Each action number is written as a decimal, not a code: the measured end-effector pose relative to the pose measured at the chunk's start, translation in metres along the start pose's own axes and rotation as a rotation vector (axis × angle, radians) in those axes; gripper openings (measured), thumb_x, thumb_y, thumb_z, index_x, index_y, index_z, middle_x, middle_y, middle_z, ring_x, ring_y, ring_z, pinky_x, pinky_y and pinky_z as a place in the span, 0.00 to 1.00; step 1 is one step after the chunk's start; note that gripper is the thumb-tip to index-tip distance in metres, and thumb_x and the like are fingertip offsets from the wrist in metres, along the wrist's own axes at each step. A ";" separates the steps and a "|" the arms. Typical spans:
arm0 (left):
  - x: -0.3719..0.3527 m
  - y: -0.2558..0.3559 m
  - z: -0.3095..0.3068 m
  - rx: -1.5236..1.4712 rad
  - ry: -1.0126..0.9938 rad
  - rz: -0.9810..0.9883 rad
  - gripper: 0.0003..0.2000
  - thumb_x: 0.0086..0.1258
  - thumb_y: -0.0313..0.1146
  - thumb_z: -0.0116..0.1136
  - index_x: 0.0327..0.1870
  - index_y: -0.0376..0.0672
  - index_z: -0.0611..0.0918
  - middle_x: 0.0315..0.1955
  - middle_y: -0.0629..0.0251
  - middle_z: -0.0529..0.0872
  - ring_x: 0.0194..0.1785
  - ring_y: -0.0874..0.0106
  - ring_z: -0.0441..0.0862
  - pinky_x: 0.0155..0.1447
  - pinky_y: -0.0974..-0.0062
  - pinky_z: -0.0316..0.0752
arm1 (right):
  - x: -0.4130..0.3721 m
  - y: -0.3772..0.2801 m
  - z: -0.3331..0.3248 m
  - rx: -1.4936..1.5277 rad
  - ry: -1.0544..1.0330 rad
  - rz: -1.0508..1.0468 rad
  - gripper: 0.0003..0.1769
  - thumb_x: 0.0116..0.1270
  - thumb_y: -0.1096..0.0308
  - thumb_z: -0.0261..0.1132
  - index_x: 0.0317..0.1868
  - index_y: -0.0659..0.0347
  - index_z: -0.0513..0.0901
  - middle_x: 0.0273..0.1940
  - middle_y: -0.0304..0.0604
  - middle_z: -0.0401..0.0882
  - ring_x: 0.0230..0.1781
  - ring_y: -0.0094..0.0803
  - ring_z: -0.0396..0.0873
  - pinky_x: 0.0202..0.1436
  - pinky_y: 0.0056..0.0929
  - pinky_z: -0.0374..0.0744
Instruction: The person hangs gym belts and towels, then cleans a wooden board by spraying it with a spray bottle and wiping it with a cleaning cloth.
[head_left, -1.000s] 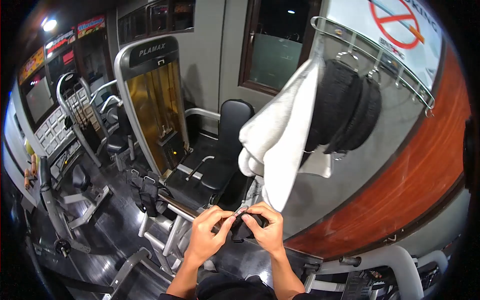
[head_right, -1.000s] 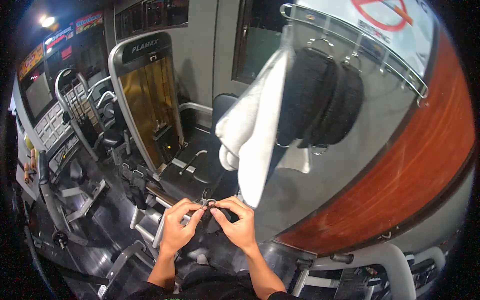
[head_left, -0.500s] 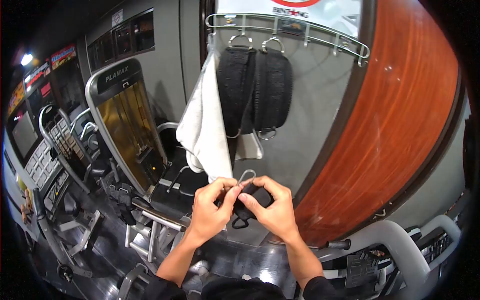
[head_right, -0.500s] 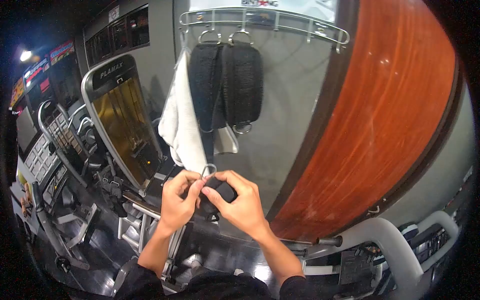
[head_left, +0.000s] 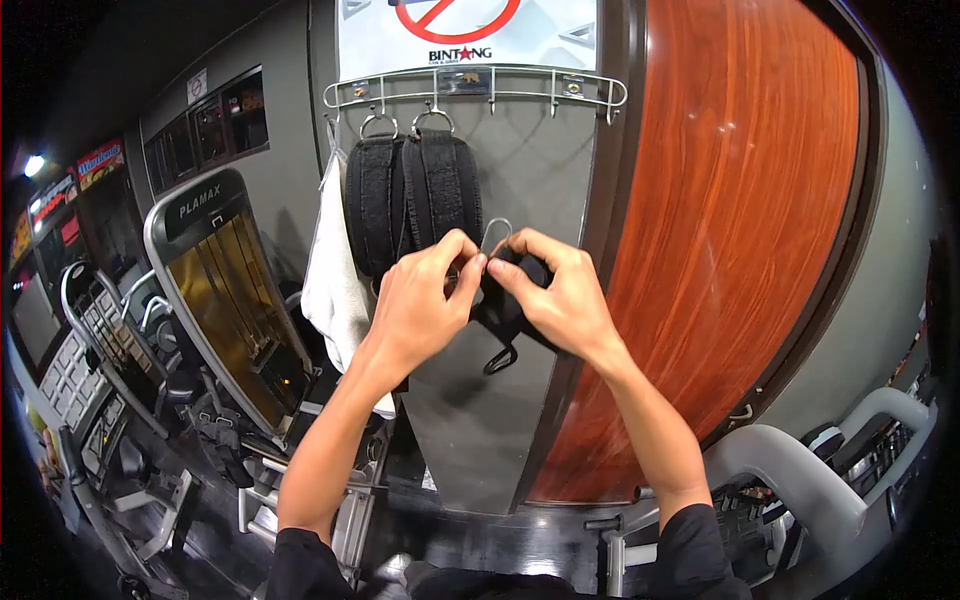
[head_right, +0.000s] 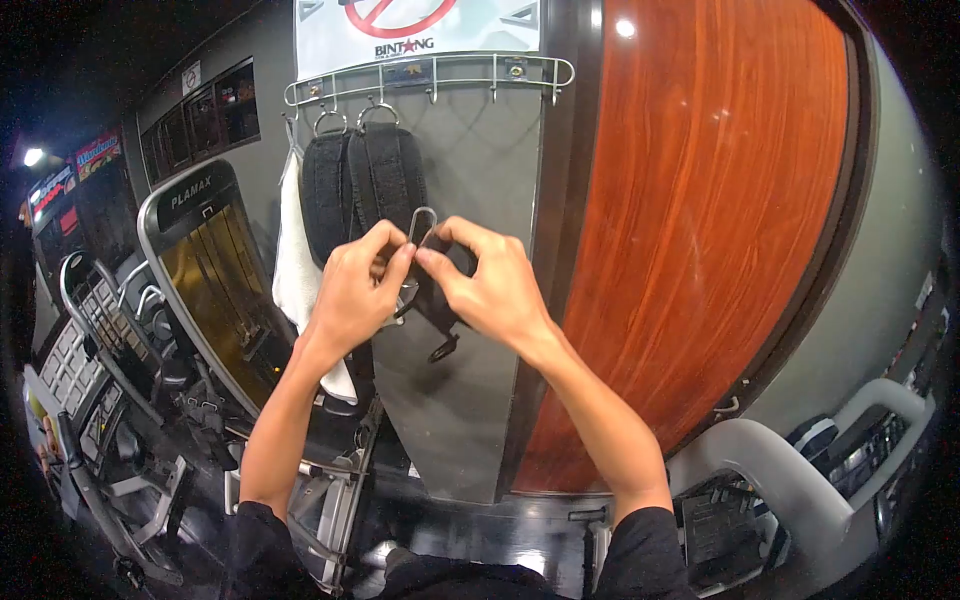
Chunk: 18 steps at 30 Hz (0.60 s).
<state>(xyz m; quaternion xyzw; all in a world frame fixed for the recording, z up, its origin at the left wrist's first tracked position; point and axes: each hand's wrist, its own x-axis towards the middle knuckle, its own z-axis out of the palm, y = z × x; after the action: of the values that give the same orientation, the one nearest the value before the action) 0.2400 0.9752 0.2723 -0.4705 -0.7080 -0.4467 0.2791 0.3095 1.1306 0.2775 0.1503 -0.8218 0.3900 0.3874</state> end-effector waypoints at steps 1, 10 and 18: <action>0.006 -0.001 0.001 0.046 -0.003 0.010 0.07 0.69 0.27 0.54 0.32 0.34 0.73 0.15 0.61 0.72 0.16 0.77 0.67 0.23 0.75 0.62 | 0.005 0.002 -0.005 -0.034 -0.001 -0.013 0.15 0.62 0.63 0.65 0.40 0.69 0.81 0.34 0.57 0.82 0.36 0.48 0.83 0.40 0.35 0.76; 0.051 0.004 -0.001 0.403 -0.068 -0.010 0.09 0.69 0.35 0.51 0.32 0.39 0.74 0.25 0.54 0.83 0.30 0.50 0.80 0.32 0.56 0.71 | 0.044 0.016 -0.018 -0.078 0.043 -0.058 0.18 0.63 0.61 0.65 0.45 0.69 0.82 0.41 0.56 0.83 0.43 0.48 0.83 0.47 0.35 0.77; 0.070 -0.009 0.001 0.577 0.036 0.049 0.11 0.71 0.38 0.47 0.33 0.40 0.74 0.23 0.51 0.83 0.29 0.48 0.81 0.33 0.52 0.73 | 0.073 0.023 -0.013 -0.211 0.098 -0.146 0.16 0.63 0.59 0.63 0.42 0.64 0.82 0.31 0.55 0.82 0.34 0.52 0.81 0.38 0.41 0.76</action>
<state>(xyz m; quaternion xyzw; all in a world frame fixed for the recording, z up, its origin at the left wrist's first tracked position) 0.2036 1.0038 0.3256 -0.3804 -0.7893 -0.2281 0.4246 0.2556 1.1592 0.3252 0.1492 -0.8252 0.2792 0.4679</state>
